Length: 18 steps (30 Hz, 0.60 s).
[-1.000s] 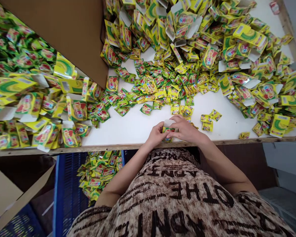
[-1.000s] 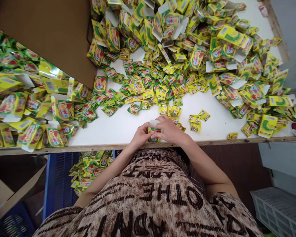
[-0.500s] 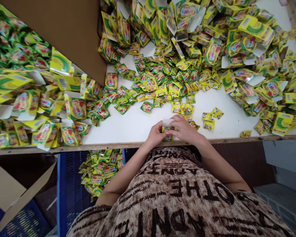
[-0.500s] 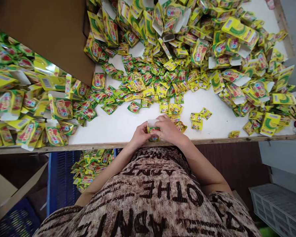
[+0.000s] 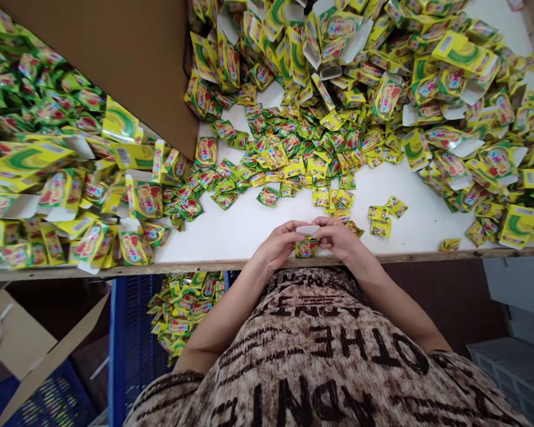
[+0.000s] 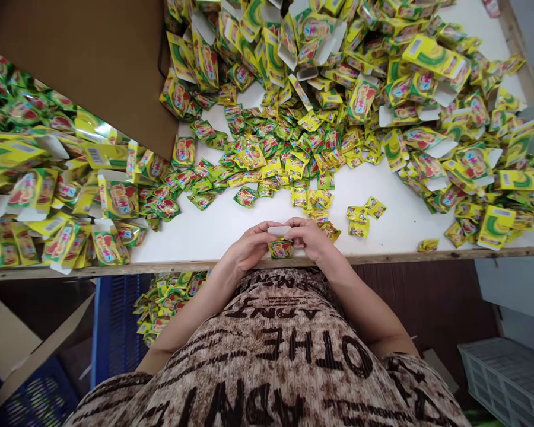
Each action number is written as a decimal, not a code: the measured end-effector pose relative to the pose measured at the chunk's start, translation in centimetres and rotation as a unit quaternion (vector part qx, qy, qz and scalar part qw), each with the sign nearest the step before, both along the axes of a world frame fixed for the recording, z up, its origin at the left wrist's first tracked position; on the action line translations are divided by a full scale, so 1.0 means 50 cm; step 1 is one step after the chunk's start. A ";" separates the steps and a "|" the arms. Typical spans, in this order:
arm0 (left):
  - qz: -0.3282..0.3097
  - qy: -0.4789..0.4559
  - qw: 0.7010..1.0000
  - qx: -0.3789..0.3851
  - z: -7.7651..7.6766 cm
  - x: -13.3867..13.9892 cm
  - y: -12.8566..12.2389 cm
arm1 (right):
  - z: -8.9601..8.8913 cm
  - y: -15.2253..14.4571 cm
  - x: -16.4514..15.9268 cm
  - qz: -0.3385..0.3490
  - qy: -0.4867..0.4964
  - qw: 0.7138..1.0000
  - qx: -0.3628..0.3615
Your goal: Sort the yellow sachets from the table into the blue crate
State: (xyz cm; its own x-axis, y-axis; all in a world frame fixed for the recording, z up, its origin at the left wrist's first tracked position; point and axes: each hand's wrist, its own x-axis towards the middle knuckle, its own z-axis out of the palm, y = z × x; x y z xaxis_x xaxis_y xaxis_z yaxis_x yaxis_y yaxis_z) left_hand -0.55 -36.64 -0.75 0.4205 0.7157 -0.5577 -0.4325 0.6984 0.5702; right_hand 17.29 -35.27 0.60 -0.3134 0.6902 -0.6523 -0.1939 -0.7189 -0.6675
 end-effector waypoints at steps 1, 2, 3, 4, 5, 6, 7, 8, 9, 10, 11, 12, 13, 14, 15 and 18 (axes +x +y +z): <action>0.010 0.006 1.000 0.000 0.001 0.001 0.001 | 0.001 0.001 -0.004 -0.011 -0.014 1.000 0.010; 0.020 0.014 1.000 0.003 0.002 0.001 0.001 | 0.002 0.000 -0.007 -0.022 -0.032 0.999 0.037; 0.030 0.027 0.999 0.010 0.002 0.002 0.001 | 0.002 -0.001 -0.008 -0.025 -0.050 0.996 0.075; 0.042 0.045 0.998 0.023 0.000 0.002 0.000 | 0.001 -0.004 -0.007 -0.020 -0.066 0.991 0.115; 0.056 0.071 0.995 0.043 -0.001 0.003 -0.001 | -0.001 -0.006 -0.005 -0.010 -0.078 0.986 0.149; 0.071 0.100 0.990 0.068 -0.004 0.003 -0.002 | -0.003 -0.009 -0.001 -0.001 -0.087 0.981 0.175; 0.086 0.131 0.983 0.094 -0.006 0.003 -0.003 | -0.006 -0.011 0.002 0.004 -0.094 0.977 0.191; 0.096 0.159 0.975 0.117 -0.009 0.004 -0.004 | -0.009 -0.012 0.005 0.002 -0.100 0.975 0.198; 0.102 0.181 0.969 0.135 -0.012 0.004 -0.004 | -0.012 -0.012 0.007 -0.005 -0.106 0.974 0.199; 0.102 0.196 0.964 0.146 -0.014 0.006 -0.004 | -0.014 -0.011 0.008 -0.012 -0.111 0.974 0.197; 0.099 0.204 0.962 0.152 -0.016 0.007 -0.003 | -0.016 -0.010 0.008 -0.017 -0.115 0.973 0.197; 0.096 0.208 0.961 0.157 -0.017 0.008 -0.003 | -0.017 -0.008 0.007 -0.021 -0.119 0.973 0.197; 0.094 0.210 0.960 0.161 -0.019 0.010 -0.002 | -0.018 -0.006 0.006 -0.021 -0.124 0.972 0.197; 0.092 0.212 0.959 0.165 -0.020 0.011 -0.001 | -0.019 -0.005 0.004 -0.021 -0.130 0.971 0.198; 0.092 0.214 0.958 0.169 -0.021 0.012 0.000 | -0.019 -0.003 0.002 -0.020 -0.136 0.970 0.199; 0.081 0.213 0.957 0.182 -0.025 0.015 0.003 | -0.017 0.000 -0.001 -0.022 -0.143 0.970 0.196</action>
State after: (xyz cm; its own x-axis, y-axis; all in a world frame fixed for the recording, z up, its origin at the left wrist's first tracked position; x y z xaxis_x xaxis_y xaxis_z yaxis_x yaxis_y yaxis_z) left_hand 0.19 -36.50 -1.99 0.0783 0.9316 -0.3549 -0.1928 0.3634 0.9115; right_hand 17.23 -35.27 -0.25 -0.1230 0.9116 -0.3922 0.0148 -0.3935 -0.9192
